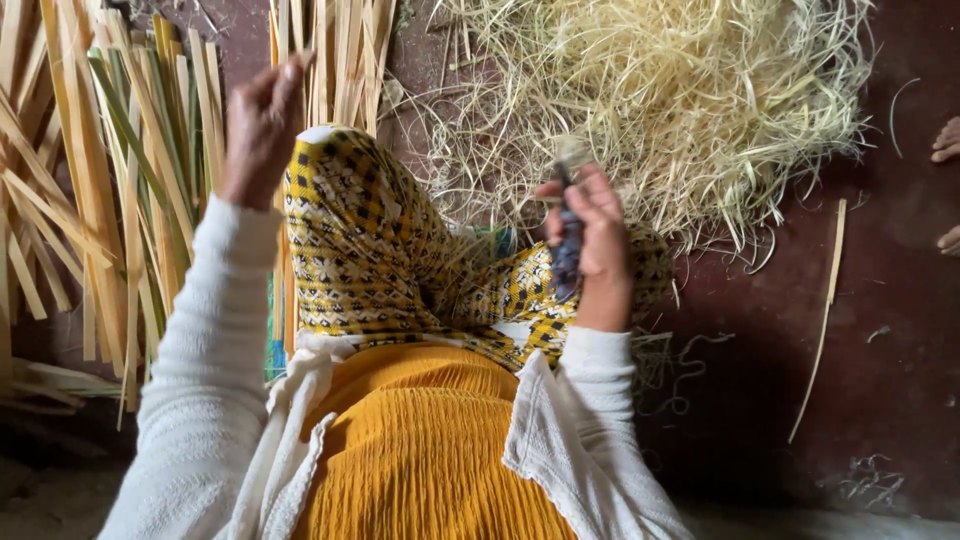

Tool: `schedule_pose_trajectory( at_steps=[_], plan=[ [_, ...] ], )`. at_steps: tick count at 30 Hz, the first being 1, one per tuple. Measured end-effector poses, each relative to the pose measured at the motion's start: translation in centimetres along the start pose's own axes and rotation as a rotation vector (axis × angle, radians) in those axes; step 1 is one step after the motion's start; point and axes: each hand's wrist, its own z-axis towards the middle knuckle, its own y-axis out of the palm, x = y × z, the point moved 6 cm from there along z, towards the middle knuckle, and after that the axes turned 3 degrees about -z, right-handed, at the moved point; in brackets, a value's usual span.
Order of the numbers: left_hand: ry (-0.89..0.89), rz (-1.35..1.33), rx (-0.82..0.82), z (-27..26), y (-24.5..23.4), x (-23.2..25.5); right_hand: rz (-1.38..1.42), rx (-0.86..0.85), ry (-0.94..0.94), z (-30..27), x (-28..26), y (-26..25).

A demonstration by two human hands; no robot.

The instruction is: A person sits on the floor and uses a hand knife to shave thin strips from a piece of wood or bamboo.

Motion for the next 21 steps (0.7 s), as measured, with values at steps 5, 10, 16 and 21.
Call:
schedule_pose_trajectory(
  at_steps=[5,10,16,21],
  plan=[
    [-0.046,-0.074,-0.096,-5.5,0.8,5.9,-0.014,-0.036,0.004,-1.3,3.9,4.4],
    [-0.118,-0.183,-0.225,-8.3,3.3,10.5,-0.045,-0.079,0.015,-2.7,6.0,6.5],
    [-0.196,-0.298,-0.347,-9.5,5.5,13.7,-0.081,-0.126,0.032,-3.6,7.3,7.4],
    [-0.238,-0.384,-0.428,-9.8,6.1,15.7,-0.107,-0.174,0.030,-3.7,7.8,8.1]
  ],
)
